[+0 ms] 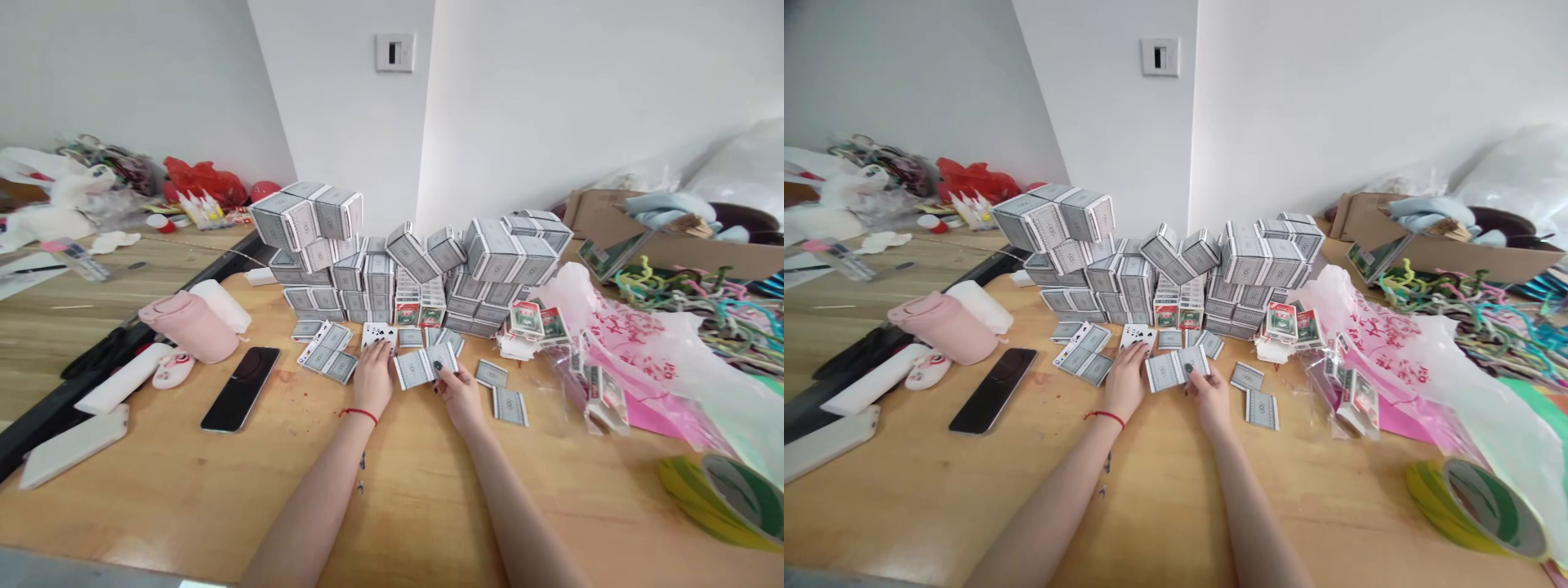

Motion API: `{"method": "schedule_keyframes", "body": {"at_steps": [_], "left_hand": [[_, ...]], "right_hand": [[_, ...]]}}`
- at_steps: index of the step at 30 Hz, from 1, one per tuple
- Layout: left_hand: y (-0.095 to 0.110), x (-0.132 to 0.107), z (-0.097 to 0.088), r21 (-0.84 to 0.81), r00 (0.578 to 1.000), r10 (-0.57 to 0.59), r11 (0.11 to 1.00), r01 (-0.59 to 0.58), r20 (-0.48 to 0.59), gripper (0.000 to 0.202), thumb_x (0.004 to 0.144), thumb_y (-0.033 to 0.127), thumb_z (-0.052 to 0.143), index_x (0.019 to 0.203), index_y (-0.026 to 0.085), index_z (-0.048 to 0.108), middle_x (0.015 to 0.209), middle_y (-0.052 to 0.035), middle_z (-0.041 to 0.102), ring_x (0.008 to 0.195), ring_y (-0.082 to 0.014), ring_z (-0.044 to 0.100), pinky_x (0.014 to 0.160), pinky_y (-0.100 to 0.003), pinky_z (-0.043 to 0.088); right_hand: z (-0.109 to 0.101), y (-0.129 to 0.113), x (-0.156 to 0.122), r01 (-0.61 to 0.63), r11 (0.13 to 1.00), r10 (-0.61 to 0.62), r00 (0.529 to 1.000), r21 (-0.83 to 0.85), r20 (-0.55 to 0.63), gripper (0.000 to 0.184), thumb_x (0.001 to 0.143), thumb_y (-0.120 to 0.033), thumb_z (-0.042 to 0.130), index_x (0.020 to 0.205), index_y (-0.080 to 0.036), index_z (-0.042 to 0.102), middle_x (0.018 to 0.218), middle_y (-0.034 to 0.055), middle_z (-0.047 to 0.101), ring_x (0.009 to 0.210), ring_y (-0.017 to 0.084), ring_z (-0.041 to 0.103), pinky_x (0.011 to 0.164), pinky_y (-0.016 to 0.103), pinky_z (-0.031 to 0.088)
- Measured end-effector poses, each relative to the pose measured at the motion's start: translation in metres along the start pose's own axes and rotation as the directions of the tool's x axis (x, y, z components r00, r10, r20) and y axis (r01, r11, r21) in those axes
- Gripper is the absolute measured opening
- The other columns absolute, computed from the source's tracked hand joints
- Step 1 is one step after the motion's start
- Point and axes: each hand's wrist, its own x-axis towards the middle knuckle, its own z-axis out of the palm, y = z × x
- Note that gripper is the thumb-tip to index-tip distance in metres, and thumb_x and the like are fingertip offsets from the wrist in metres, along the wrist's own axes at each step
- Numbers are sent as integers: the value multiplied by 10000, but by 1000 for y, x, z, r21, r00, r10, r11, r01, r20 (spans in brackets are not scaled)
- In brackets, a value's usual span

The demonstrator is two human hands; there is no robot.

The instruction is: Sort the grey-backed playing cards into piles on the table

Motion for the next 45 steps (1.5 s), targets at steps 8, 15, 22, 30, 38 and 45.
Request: {"method": "schedule_keyframes", "body": {"at_steps": [8, 15, 22, 30, 38, 45], "left_hand": [[9, -1, -9, -138, 980, -73, 989, 48, -183, 288, 842, 190, 337, 1038, 180, 547, 1004, -97, 611, 985, -207, 541, 893, -386, 395], [18, -6, -8, -528, 900, -429, 782, 332, -70, 269, 866, 339, 298, 958, 176, 492, 581, 4, 560, 411, -105, 522, 470, -244, 439], [19, 0, -9, -773, 875, -469, 510, 376, 116, 310, 827, 412, 374, 998, 179, 486, 636, 22, 518, 319, -58, 455, 314, -194, 358], [13, 1, -15, -766, 871, -476, 513, 387, 121, 342, 802, 389, 437, 1026, 157, 550, 577, 31, 488, 294, -32, 385, 294, -174, 305], [14, 2, -14, -783, 868, -468, 474, 403, 163, 371, 787, 424, 453, 1008, 147, 563, 491, 73, 373, 279, -30, 353, 289, -168, 270], [14, 1, -13, -788, 868, -455, 452, 418, 200, 363, 783, 414, 463, 1010, 150, 566, 524, 65, 373, 276, -26, 340, 279, -173, 255]], "right_hand": [[-2, -3, 0, -64, 997, 66, 997, 53, -44, 316, 578, -404, 695, 764, -167, 597, 689, 28, 639, 588, 170, 585, 487, 259, 445], [-6, 7, 4, -11, 996, 5, 998, -91, -67, 325, 621, -481, 638, 763, -194, 578, 655, -18, 622, 560, 137, 566, 519, 234, 443], [-8, 10, 5, -11, 987, 2, 998, -159, -59, 362, 625, -478, 640, 846, -196, 593, 669, -17, 616, 537, 114, 545, 498, 211, 430], [-11, 12, 7, -21, 991, 14, 998, -131, -57, 351, 632, -456, 647, 863, -197, 593, 690, -16, 608, 563, 105, 540, 520, 201, 430], [-10, 10, 7, -11, 986, 1, 998, -169, -57, 371, 630, -482, 631, 864, -197, 592, 691, -9, 616, 572, 125, 550, 515, 213, 424], [-7, 8, 4, 42, 975, -48, 999, -219, -24, 331, 679, -461, 596, 893, -209, 570, 740, -3, 634, 618, 128, 572, 551, 217, 427]]}}
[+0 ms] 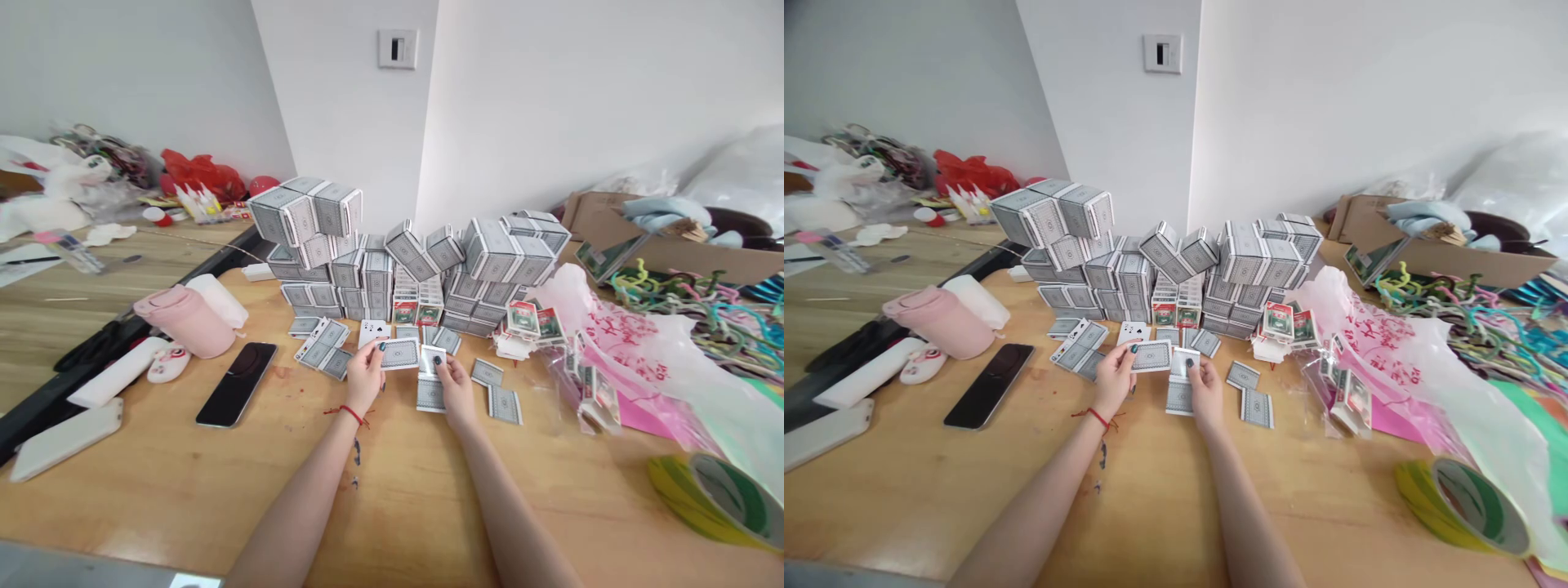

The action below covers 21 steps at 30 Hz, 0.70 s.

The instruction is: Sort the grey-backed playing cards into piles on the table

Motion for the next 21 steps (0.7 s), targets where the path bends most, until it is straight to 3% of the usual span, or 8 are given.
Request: {"method": "schedule_keyframes", "body": {"at_steps": [4, 15, 21], "left_hand": [[-1, -1, 0, -1, 999, -9, 1000, 9, 39, 383, 782, 415, 464, 1037, 148, 566, 498, 74, 326, 274, -34, 335, 279, -177, 260], [-2, 2, -4, 78, 995, -20, 997, 12, 94, 393, 773, 429, 473, 1003, 135, 596, 544, 39, 425, 317, -25, 320, 310, -177, 273], [-5, 2, -5, 127, 985, -67, 991, 47, 161, 399, 770, 420, 476, 999, 117, 600, 467, 51, 395, 308, -44, 335, 307, -175, 251]], "right_hand": [[2, -1, -1, 29, 999, -29, 999, -36, 19, 316, 708, -455, 567, 911, -214, 544, 758, 7, 641, 685, 152, 594, 588, 236, 436], [1, 4, 0, 102, 992, -101, 995, -73, 15, 245, 746, -437, 516, 863, -225, 487, 823, 15, 612, 778, 172, 574, 697, 279, 440], [-1, 4, -2, 184, 951, -199, 979, -249, -39, 380, 721, -421, 539, 1050, -236, 486, 927, 35, 603, 828, 197, 564, 728, 324, 450]]}}
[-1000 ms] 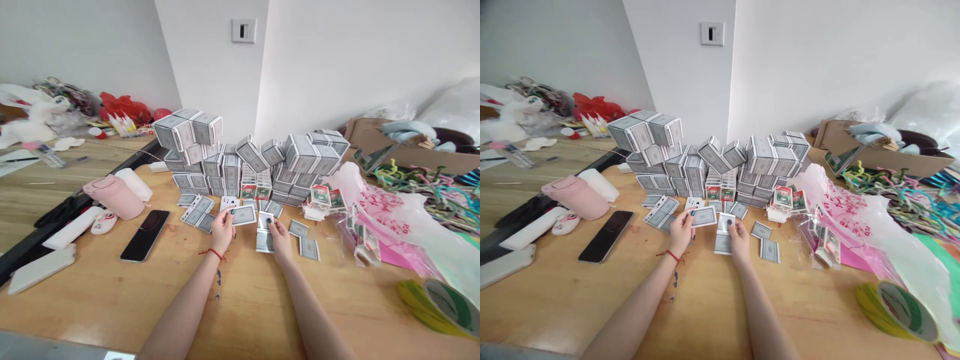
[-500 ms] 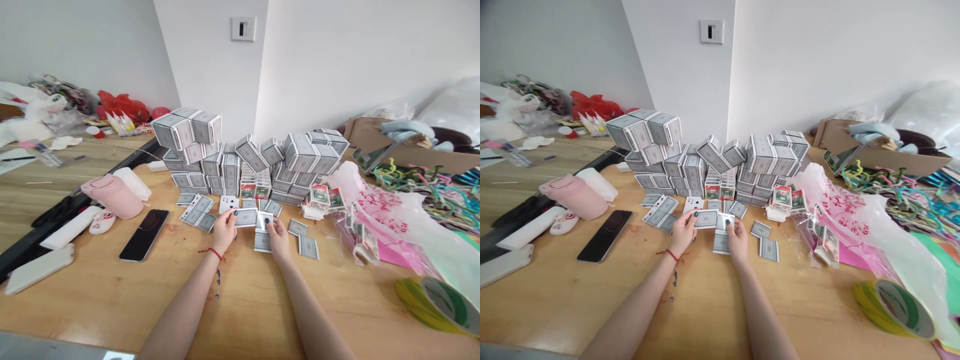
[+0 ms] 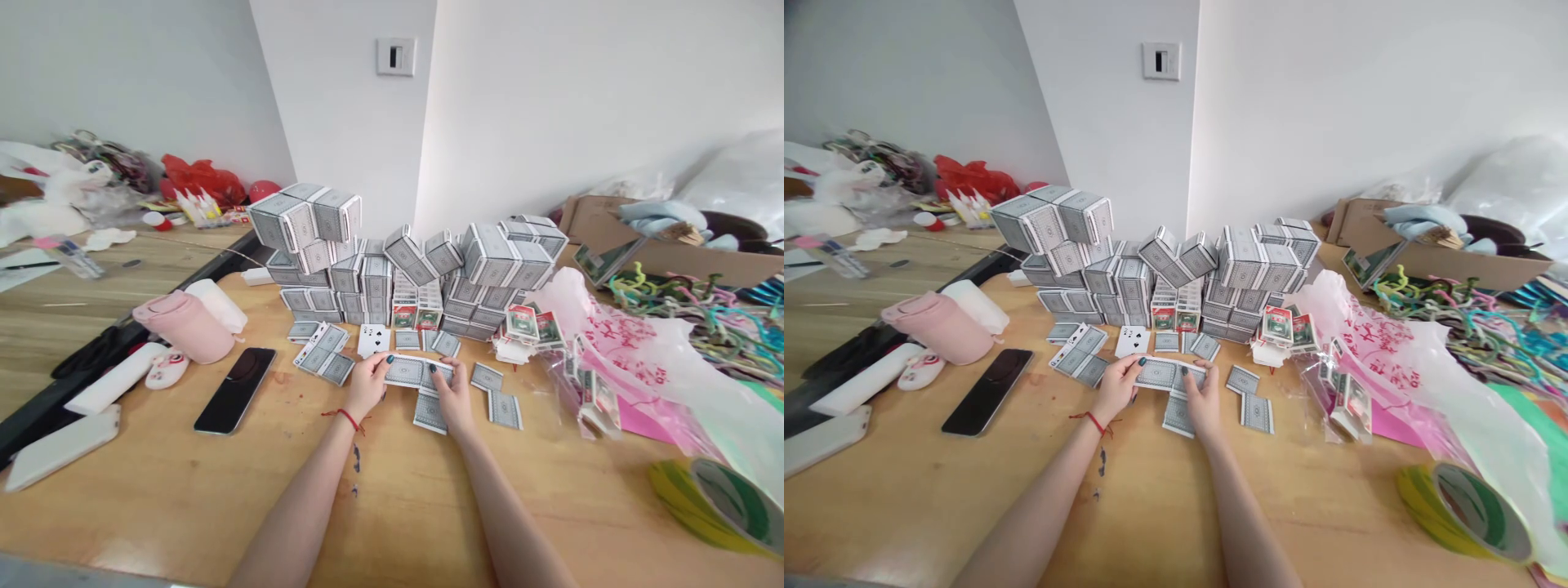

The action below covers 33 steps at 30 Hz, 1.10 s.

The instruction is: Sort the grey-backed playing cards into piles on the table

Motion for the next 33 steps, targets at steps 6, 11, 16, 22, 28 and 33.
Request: {"method": "schedule_keyframes", "body": {"at_steps": [6, 11, 16, 22, 28, 33], "left_hand": [[-3, 1, -2, -18, 999, -28, 999, 29, 27, 404, 761, 414, 486, 998, 106, 596, 463, 45, 415, 298, -53, 343, 296, -178, 240], [-5, 2, -5, -17, 999, -29, 999, 29, 34, 394, 760, 418, 487, 984, 112, 596, 489, 38, 447, 309, -52, 368, 313, -178, 269], [-4, 2, -6, -15, 998, -32, 999, 33, 48, 398, 763, 417, 482, 989, 106, 585, 464, 47, 433, 307, -55, 369, 317, -174, 272], [-2, 1, -2, -17, 998, -33, 999, 34, 54, 384, 777, 409, 458, 999, 116, 568, 508, 37, 459, 316, -60, 391, 321, -181, 284], [2, 0, 0, 10, 996, -38, 999, 38, 77, 394, 783, 421, 443, 996, 115, 570, 484, 40, 452, 319, -69, 396, 326, -189, 287], [1, 0, 0, 22, 996, -36, 999, 35, 79, 395, 783, 420, 444, 985, 107, 576, 461, 44, 439, 325, -70, 388, 338, -189, 284]], "right_hand": [[-4, -13, -3, -3, 1000, 6, 983, -15, 185, 406, 709, -416, 554, 1077, -244, 559, 1010, 45, 616, 785, 219, 605, 674, 345, 483], [-5, -17, -1, 32, 997, -13, 971, -77, 237, 357, 699, -386, 577, 1009, -214, 615, 1060, 59, 616, 953, 238, 567, 803, 361, 450], [-6, -18, 0, 50, 993, -18, 963, -111, 271, 333, 720, -353, 565, 1018, -211, 609, 1057, 67, 618, 968, 238, 559, 836, 375, 429], [-6, -16, 1, -19, 999, 31, 968, -51, 249, 335, 693, -398, 592, 963, -200, 615, 1010, 71, 624, 914, 251, 575, 796, 384, 451], [-8, -19, 1, -216, 976, 201, 929, 16, 312, 422, 637, -451, 630, 980, -210, 584, 962, 69, 630, 624, 203, 618, 538, 318, 501], [-10, -20, 1, -263, 961, 217, 911, 88, 351, 429, 643, -417, 630, 1009, -206, 556, 912, 55, 621, 539, 186, 614, 507, 330, 502]]}}
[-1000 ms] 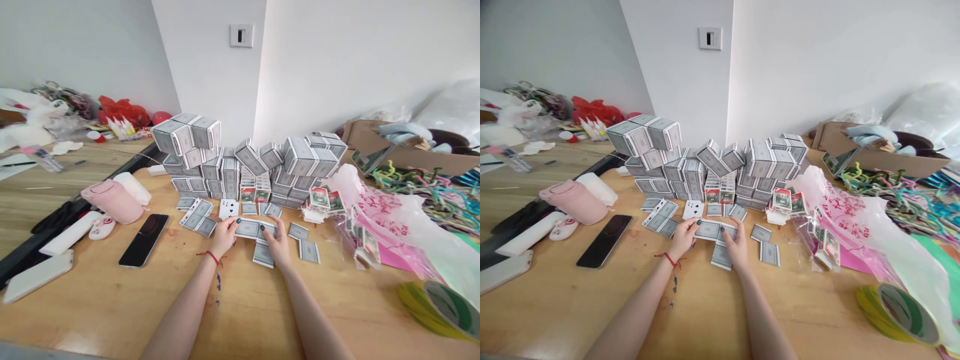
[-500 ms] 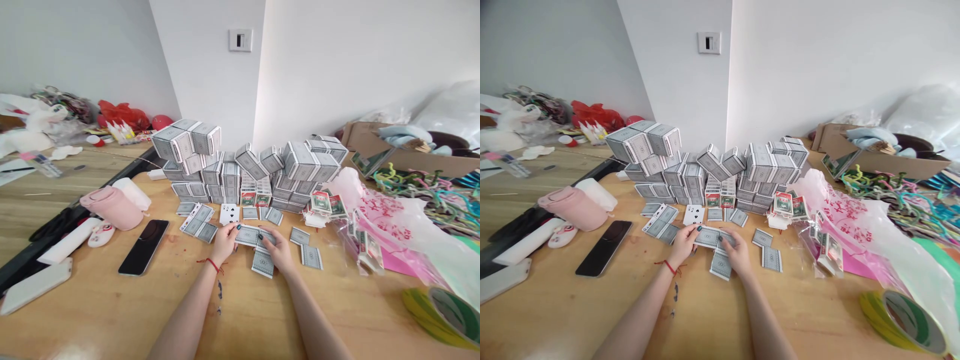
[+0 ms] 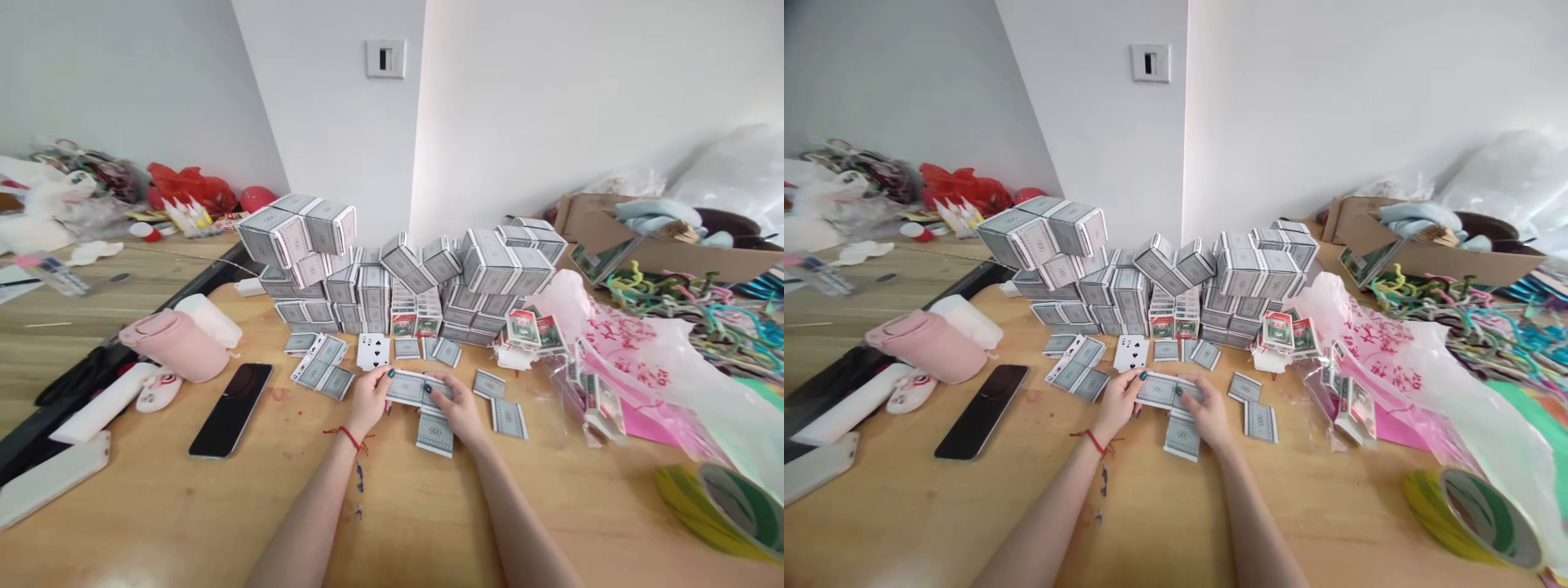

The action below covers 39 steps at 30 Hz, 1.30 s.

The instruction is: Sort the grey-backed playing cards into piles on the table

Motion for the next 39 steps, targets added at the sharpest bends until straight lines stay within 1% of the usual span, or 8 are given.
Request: {"method": "schedule_keyframes", "body": {"at_steps": [4, 9, 16, 21, 25, 34, 37, 39], "left_hand": [[0, 0, 0, -4, 1000, 7, 1000, -7, 5, 390, 786, 422, 441, 968, 105, 579, 487, 37, 451, 336, -63, 385, 342, -184, 278], [5, -2, 4, -8, 1000, 18, 1000, -18, -6, 371, 797, 421, 422, 944, 114, 569, 515, 30, 468, 338, -60, 386, 336, -180, 283], [10, -5, 14, -9, 1000, -16, 1000, 16, -3, 310, 819, 414, 370, 898, 151, 513, 515, 49, 431, 304, -60, 367, 290, -179, 280], [7, -6, 14, 3, 998, -46, 999, 46, 32, 310, 822, 421, 359, 917, 163, 503, 514, 54, 421, 297, -65, 364, 288, -190, 287], [3, -6, 14, -2, 998, -44, 999, 44, 41, 286, 826, 415, 353, 893, 172, 488, 529, 48, 426, 311, -67, 372, 290, -187, 290], [2, -8, 20, -65, 995, -94, 993, 95, 14, 208, 815, 390, 370, 827, 194, 436, 595, 29, 459, 404, -85, 433, 325, -181, 329], [0, -8, 22, -91, 995, -95, 991, 96, 21, 207, 813, 388, 372, 840, 196, 442, 630, 16, 483, 449, -95, 462, 352, -190, 355], [-1, -8, 24, -106, 995, -103, 989, 104, 17, 215, 814, 391, 371, 859, 196, 447, 654, 7, 488, 481, -102, 477, 361, -190, 363]], "right_hand": [[-1, -1, 0, 29, 1000, -29, 1000, 9, 7, 409, 657, -416, 617, 1002, -203, 566, 916, 55, 617, 560, 184, 610, 518, 327, 495], [-1, -3, 2, 128, 981, -137, 989, -145, -52, 351, 665, -404, 617, 947, -194, 610, 905, 47, 631, 754, 204, 586, 670, 318, 462], [-1, -5, 3, 113, 975, -116, 993, -190, -7, 371, 663, -422, 619, 953, -191, 610, 958, 58, 633, 885, 223, 555, 788, 333, 411], [-1, -8, 1, 89, 979, -86, 996, -185, 25, 379, 660, -436, 623, 952, -195, 612, 948, 63, 637, 887, 228, 562, 770, 331, 425], [-1, -7, 1, 115, 976, -110, 993, -187, 37, 359, 672, -419, 619, 952, -194, 612, 976, 64, 627, 893, 222, 561, 780, 326, 424], [3, -9, 0, 78, 990, -74, 997, -121, 37, 356, 669, -400, 617, 961, -197, 611, 936, 63, 638, 811, 218, 587, 658, 314, 487], [4, -5, 0, 29, 998, -26, 998, -63, 50, 374, 683, -399, 602, 996, -195, 588, 958, 71, 629, 720, 207, 596, 576, 316, 499], [5, -3, 0, 24, 998, -21, 999, -51, 45, 372, 688, -392, 599, 1003, -194, 581, 985, 72, 620, 716, 205, 596, 578, 319, 498]]}}
